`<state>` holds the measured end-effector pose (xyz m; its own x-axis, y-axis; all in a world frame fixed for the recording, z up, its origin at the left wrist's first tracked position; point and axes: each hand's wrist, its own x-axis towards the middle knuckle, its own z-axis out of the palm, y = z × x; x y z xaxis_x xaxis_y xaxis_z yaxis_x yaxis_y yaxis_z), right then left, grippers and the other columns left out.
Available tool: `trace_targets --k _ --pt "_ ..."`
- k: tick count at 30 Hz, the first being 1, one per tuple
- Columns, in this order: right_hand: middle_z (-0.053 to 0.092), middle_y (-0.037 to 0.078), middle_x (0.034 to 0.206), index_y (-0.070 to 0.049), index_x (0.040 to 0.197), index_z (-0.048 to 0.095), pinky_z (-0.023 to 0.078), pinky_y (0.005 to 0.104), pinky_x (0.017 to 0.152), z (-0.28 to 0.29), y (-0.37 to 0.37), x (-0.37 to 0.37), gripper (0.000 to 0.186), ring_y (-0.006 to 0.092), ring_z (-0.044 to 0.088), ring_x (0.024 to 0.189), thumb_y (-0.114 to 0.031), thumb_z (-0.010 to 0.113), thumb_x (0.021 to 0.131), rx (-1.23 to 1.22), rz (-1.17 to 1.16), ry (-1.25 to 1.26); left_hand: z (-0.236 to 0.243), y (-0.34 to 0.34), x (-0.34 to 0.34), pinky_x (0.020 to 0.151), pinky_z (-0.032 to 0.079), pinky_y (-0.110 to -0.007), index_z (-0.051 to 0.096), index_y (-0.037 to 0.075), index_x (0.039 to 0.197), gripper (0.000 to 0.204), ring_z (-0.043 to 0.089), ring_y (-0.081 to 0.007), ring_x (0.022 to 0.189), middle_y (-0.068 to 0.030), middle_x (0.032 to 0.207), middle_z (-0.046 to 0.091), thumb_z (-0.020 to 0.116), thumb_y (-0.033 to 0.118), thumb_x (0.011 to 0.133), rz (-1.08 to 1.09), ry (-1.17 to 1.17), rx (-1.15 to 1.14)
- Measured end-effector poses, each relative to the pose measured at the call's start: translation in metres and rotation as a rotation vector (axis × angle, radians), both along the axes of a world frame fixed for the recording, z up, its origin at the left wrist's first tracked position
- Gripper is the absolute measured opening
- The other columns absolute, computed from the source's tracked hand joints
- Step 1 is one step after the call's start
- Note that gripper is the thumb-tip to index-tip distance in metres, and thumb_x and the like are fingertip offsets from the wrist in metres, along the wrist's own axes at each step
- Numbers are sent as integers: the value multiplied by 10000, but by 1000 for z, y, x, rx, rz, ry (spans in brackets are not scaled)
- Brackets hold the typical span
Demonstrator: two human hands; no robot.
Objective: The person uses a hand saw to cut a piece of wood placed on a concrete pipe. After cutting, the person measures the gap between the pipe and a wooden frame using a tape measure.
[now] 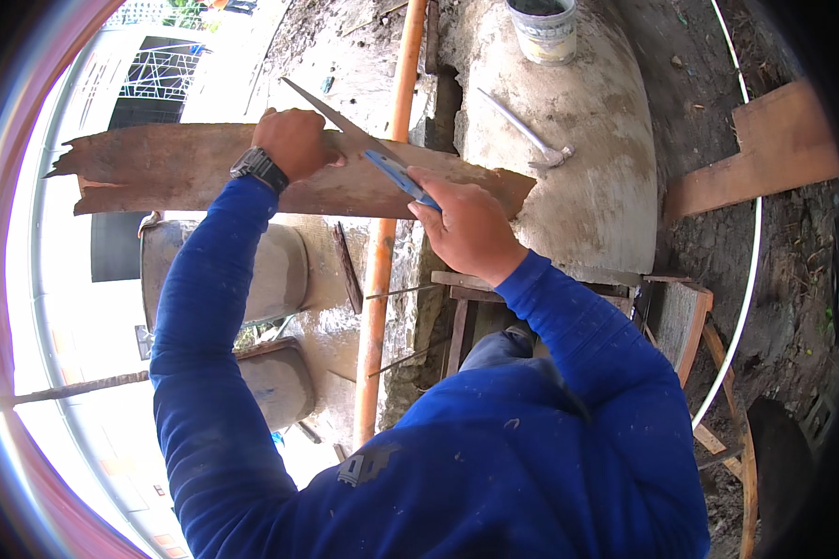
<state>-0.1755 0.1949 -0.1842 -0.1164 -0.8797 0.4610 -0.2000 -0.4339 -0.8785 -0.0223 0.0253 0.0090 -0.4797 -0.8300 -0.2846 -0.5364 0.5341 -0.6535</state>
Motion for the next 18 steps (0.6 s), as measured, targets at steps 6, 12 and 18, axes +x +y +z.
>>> trace_targets --k 6,12,18 --pt "733 226 1016 -12 1386 593 556 507 769 -7 36 -14 443 411 711 871 -193 654 985 27 23 -23 -1 -11 -6 831 546 -460 780 91 872 481 741 -325 890 -129 835 754 833 555 759 1 -31 17" --pt "728 254 990 25 1420 573 567 470 725 -35 137 -58 504 426 718 837 -142 672 955 94 72 3 -8 -17 8 888 533 -454 785 103 929 495 738 -311 947 -118 927 775 792 581 799 111 -79 17" --pt "715 310 1089 70 1393 577 578 425 846 -17 139 -62 466 443 734 969 -100 650 965 149 113 -45 0 -1 -1 921 516 -463 782 127 929 470 735 -293 977 -91 927 774 781 582 810 12 -58 -4"
